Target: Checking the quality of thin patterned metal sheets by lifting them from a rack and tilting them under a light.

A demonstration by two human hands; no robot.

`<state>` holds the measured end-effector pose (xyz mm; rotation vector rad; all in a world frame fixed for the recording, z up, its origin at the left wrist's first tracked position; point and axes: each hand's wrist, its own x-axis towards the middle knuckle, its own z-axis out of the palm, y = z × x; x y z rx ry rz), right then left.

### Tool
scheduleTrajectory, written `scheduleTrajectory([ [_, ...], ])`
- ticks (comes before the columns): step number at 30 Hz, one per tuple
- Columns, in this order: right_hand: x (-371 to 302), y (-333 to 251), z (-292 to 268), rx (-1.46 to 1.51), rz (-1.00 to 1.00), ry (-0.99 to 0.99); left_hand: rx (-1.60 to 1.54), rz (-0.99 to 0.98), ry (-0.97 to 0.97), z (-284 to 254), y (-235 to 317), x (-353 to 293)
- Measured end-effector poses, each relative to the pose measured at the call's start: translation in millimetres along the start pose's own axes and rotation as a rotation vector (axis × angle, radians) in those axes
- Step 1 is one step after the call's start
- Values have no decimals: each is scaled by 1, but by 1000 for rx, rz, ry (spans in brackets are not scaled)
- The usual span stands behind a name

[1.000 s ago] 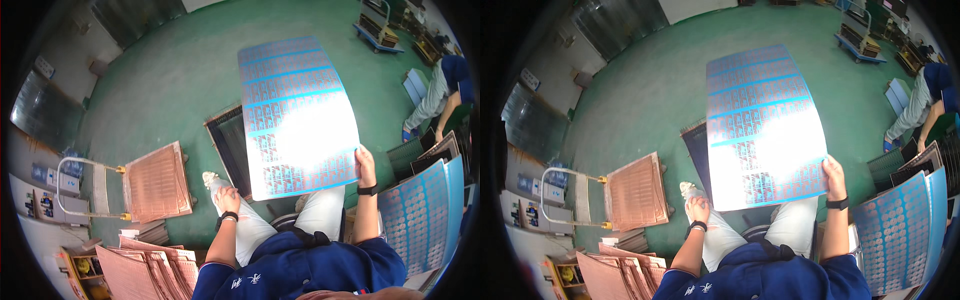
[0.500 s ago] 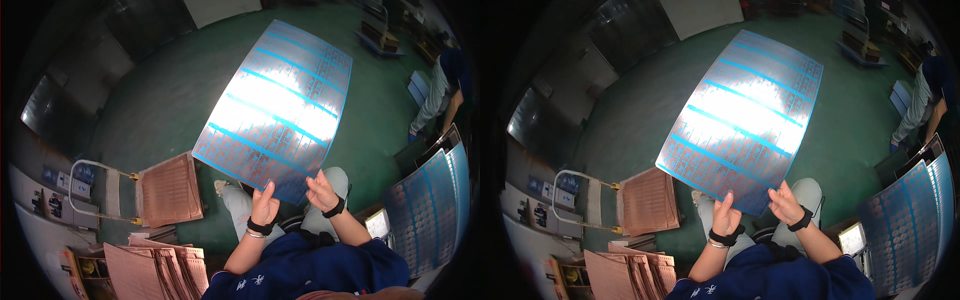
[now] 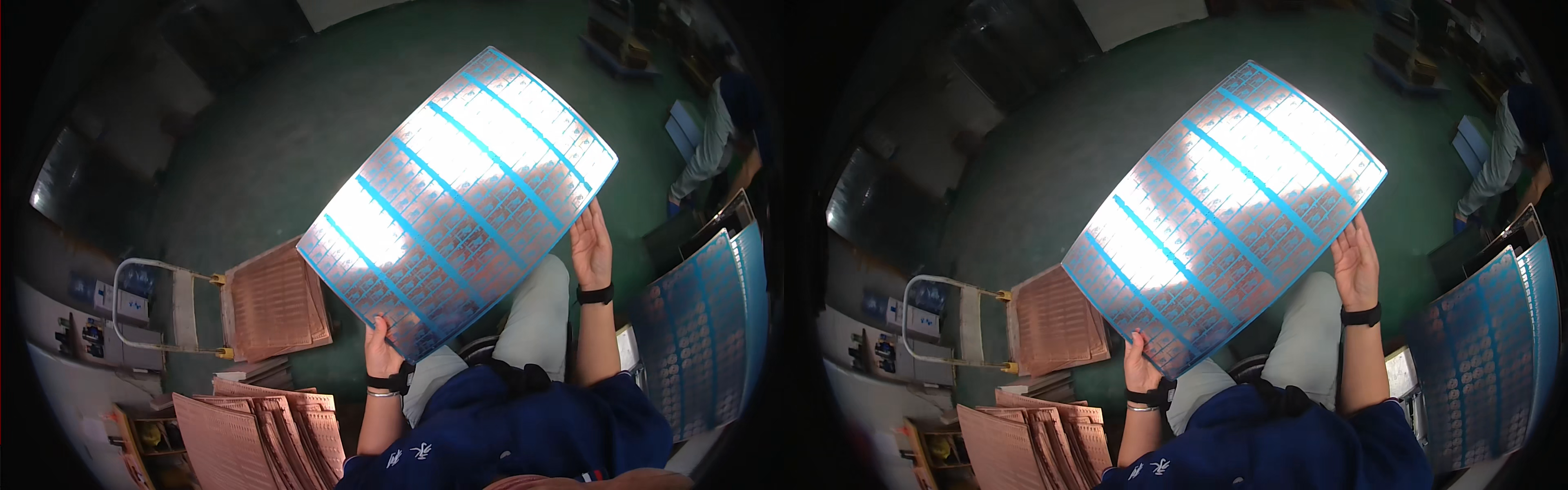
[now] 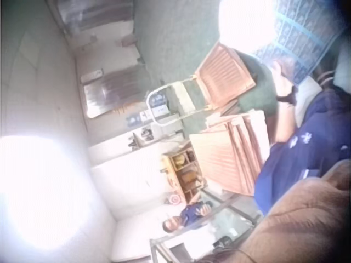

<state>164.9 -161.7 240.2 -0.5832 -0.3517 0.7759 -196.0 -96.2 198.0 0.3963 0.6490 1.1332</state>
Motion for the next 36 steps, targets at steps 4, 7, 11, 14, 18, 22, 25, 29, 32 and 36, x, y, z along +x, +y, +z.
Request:
scheduleTrajectory([
  [4, 7, -24, -8, -15, -123, 26, 64, 59, -29, -28, 15, 1],
  [7, 5, -31, -6, -54, -111, 23, 71, 82, 153, -37, 22, 5],
  [11, -1, -35, -8, -111, -65, -1, 132, 143, 178, -40, 29, 5],
  [14, -4, -33, 0, -155, -47, 18, 159, 141, 232, -37, 32, 5],
  [18, -5, -32, 1, -157, -25, -5, 169, 96, 179, -47, 37, 4],
  [22, -5, -30, 2, -161, -17, -1, 206, 76, 232, -47, 38, 3],
  [25, -4, -30, 0, -164, -16, 15, 190, 84, 199, -47, 37, 5],
  [29, -1, -29, -13, -161, 25, -15, 208, 134, 195, -53, 42, 4],
  [32, 0, -34, -32, -291, 70, -44, 258, 175, 285, -69, 51, 4],
  [36, -11, -48, -13, -532, 100, 61, 358, 222, 438, -85, 61, 3],
])
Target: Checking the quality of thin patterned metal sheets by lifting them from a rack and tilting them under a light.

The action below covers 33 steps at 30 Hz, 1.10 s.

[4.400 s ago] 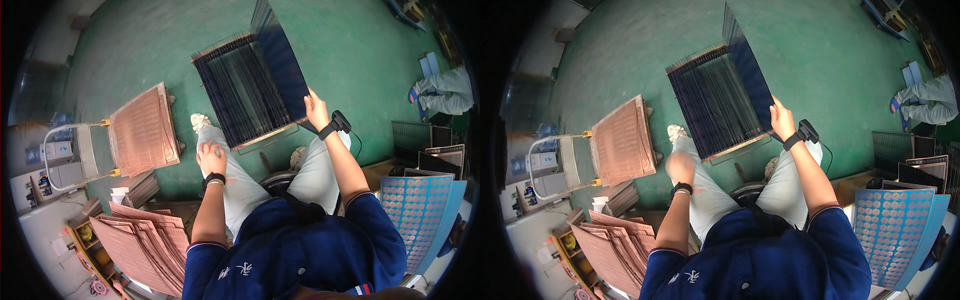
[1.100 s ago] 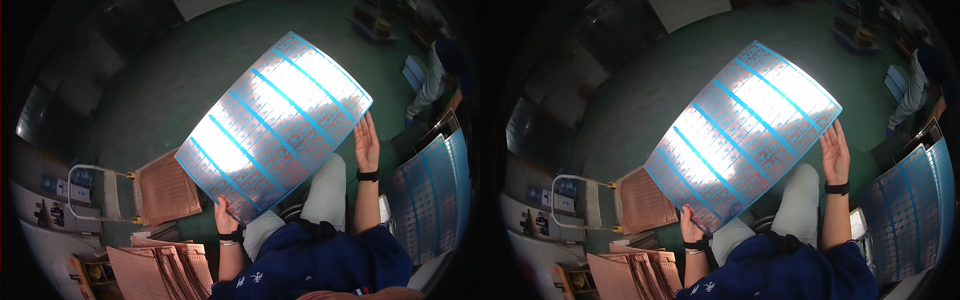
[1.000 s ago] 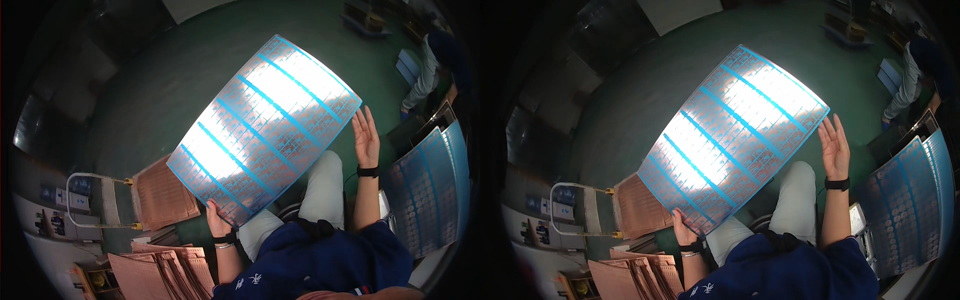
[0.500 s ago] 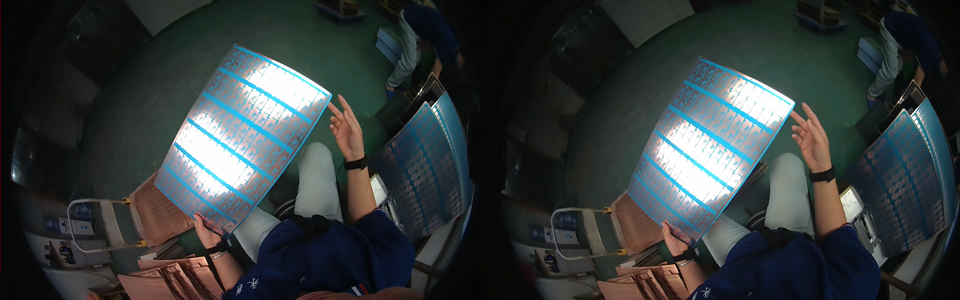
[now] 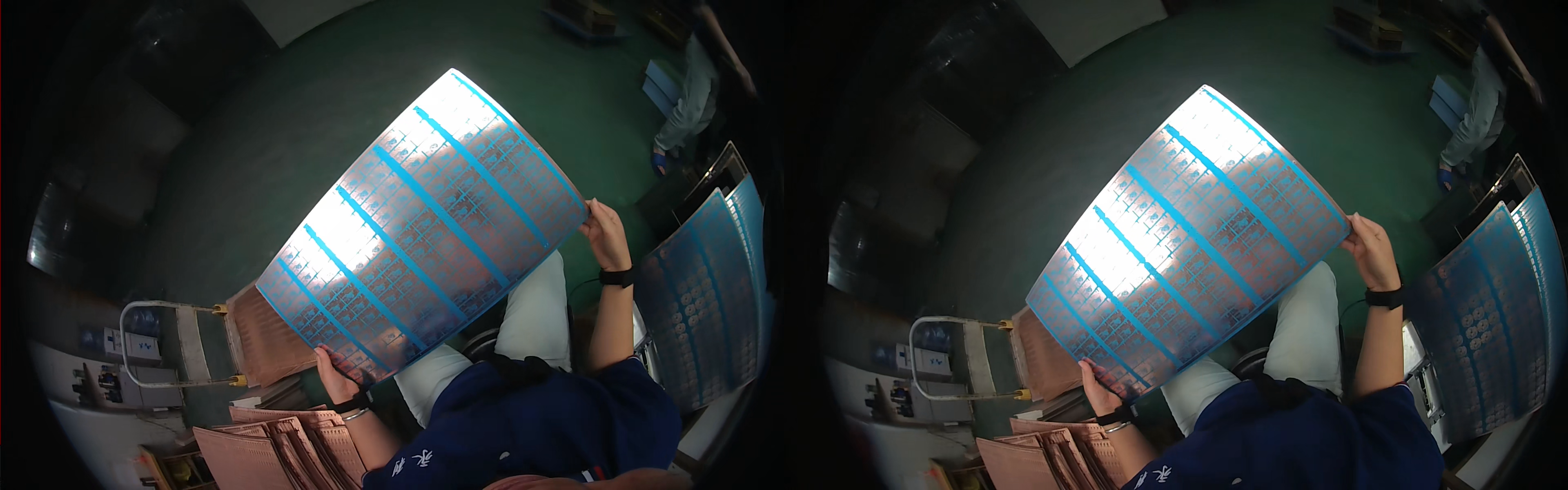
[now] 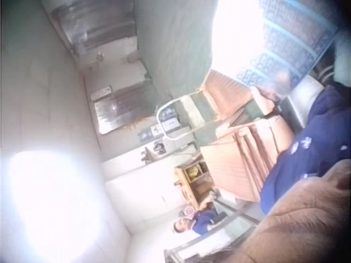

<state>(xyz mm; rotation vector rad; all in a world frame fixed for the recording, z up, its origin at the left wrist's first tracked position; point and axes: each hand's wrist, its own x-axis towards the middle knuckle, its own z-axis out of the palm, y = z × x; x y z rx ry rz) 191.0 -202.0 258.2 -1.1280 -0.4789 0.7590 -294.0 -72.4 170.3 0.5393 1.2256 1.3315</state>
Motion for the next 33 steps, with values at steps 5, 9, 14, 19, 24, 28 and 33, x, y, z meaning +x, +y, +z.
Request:
scheduleTrajectory([
  [5, 3, 4, -30, -107, 13, -143, 19, -15, -22, 1, 14, -5],
  [9, 3, -1, -24, -271, -28, -153, 25, -16, 40, 2, 15, -2],
  [14, 5, -9, -28, -345, -28, -201, 59, -41, 28, 14, 27, -15],
  [19, 6, -18, -20, -433, 22, -259, 7, -63, -76, -2, 21, -5],
  [24, 16, -12, -14, -384, 97, -222, 146, 61, -127, 8, 30, -16],
  [28, 17, 0, -5, -315, 57, -205, 217, 19, -95, -1, 27, -9],
  [33, 21, 13, -12, -231, -29, -155, 239, 197, -274, 28, 35, -18],
])
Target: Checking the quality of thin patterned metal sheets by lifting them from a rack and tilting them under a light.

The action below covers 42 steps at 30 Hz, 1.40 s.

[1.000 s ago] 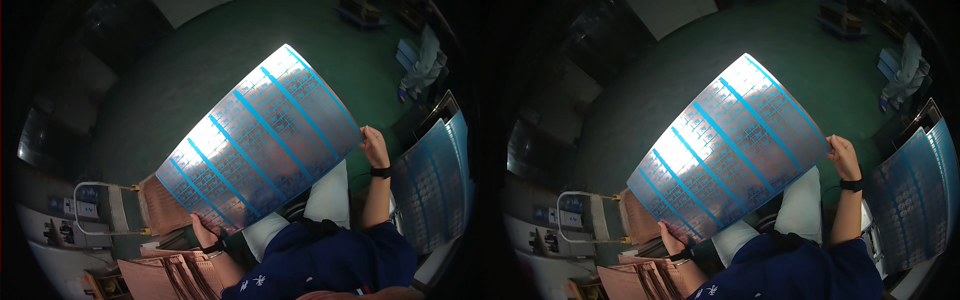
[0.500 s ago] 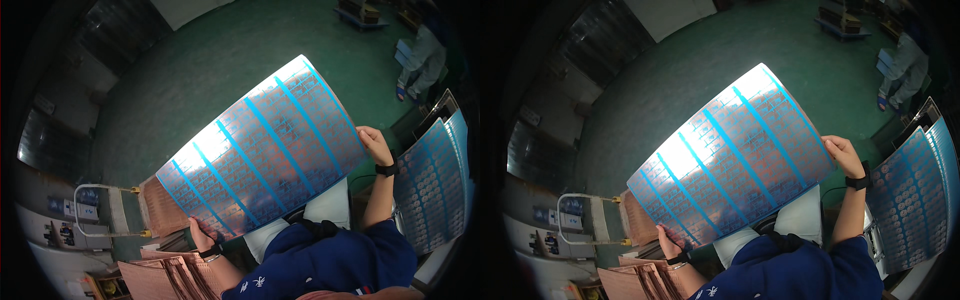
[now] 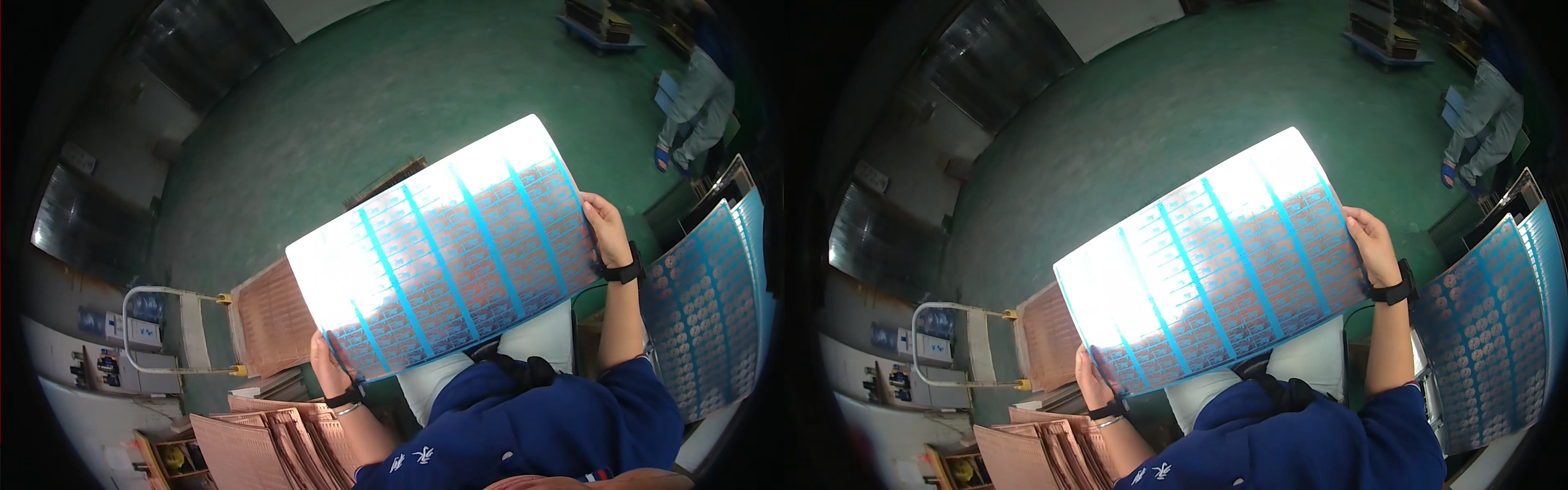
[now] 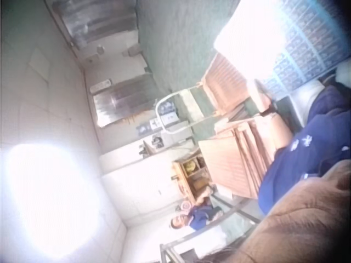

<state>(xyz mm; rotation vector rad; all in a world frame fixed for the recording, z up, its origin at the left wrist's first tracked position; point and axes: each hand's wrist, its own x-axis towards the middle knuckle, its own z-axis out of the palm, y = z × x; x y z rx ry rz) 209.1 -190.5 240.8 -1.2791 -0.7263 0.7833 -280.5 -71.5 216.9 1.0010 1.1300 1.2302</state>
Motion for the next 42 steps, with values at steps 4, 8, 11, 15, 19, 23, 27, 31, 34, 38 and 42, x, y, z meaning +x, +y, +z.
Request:
scheduleTrajectory([
  [4, -1, -2, -8, 41, 62, 34, -5, -50, -27, -3, -4, 6],
  [8, 0, 1, -21, 67, -11, 96, -70, 25, -89, 12, 7, 5],
  [11, 3, 9, -37, -76, -66, 141, -54, 57, -131, 21, 14, 3],
  [15, 2, 21, -62, -128, -102, 226, -109, 5, -262, 38, 30, -8],
  [19, -1, 41, -86, -135, -26, 285, -136, 34, -321, 47, 35, -16],
  [23, -6, 49, -92, -140, -8, 387, -142, 28, -336, 53, 40, -21],
  [27, -11, 43, -88, -149, 4, 424, -144, 61, -379, 54, 39, -22],
  [31, -14, 41, -86, -132, -21, 401, -95, 120, -350, 54, 35, -23],
  [34, -14, 40, -86, -148, -32, 421, -61, 139, -309, 55, 35, -26],
  [38, -14, 42, -88, -120, -44, 411, -10, 188, -310, 54, 34, -26],
  [42, -13, 43, -92, -62, -54, 380, 15, 218, -253, 55, 34, -28],
])
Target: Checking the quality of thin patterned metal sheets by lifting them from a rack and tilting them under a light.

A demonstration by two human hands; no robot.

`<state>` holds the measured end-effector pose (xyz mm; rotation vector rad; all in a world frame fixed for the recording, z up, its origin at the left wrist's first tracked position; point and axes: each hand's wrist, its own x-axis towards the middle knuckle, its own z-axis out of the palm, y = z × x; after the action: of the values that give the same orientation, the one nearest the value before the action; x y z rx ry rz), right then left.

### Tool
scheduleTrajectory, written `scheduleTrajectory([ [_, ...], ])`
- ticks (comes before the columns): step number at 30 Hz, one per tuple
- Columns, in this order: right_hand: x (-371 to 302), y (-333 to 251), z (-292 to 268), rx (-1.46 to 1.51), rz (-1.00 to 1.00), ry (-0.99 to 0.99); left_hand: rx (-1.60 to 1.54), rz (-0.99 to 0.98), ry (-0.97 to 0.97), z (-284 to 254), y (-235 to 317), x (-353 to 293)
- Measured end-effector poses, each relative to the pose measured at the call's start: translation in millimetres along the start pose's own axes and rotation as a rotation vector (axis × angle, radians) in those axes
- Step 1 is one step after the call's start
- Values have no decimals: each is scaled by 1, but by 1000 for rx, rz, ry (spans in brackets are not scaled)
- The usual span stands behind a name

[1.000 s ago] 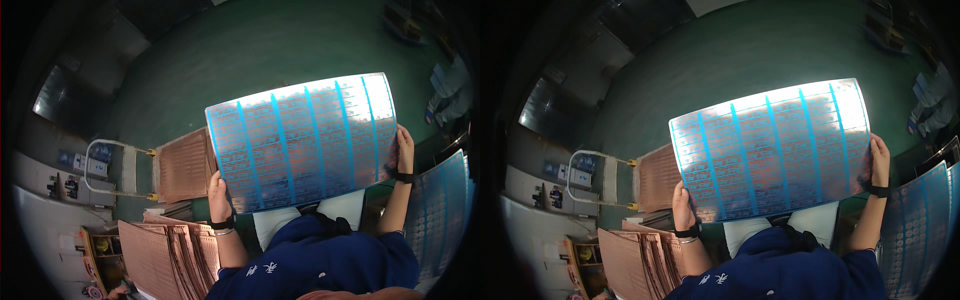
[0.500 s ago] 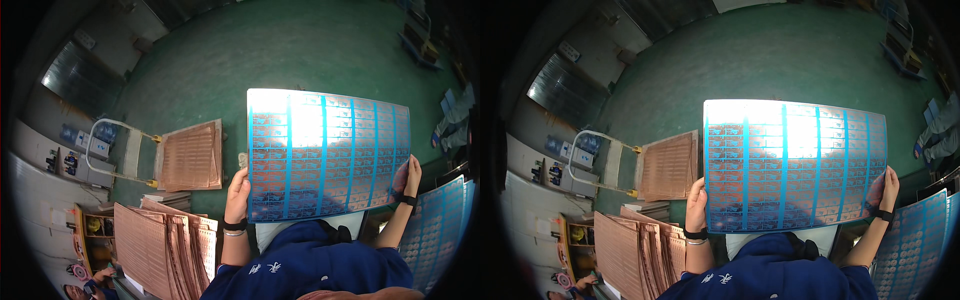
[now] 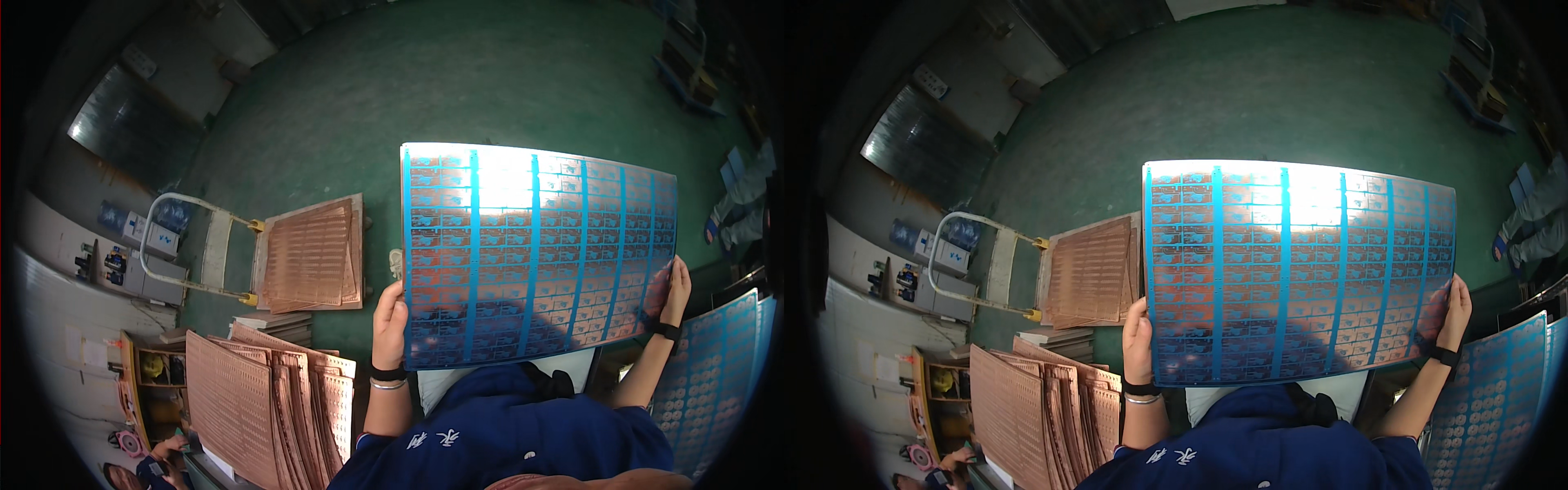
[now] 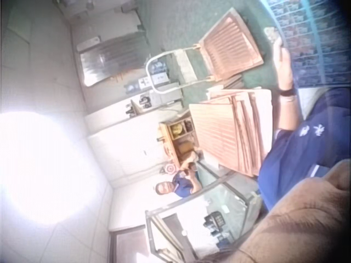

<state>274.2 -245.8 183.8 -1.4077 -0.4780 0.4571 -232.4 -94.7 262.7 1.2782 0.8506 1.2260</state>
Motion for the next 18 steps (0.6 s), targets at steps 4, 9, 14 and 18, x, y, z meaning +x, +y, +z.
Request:
scheduleTrajectory([
  [4, -5, -14, 10, 17, 8, 86, -195, -70, -39, -10, 0, 9],
  [9, -4, -24, -3, 78, -20, -121, -79, -49, 16, -12, 6, 17],
  [14, 9, -16, -2, 374, -160, -188, -60, 73, 29, -29, -18, 13],
  [18, 43, 6, -10, 811, -514, -716, 39, 255, -32, -18, -27, 27],
])
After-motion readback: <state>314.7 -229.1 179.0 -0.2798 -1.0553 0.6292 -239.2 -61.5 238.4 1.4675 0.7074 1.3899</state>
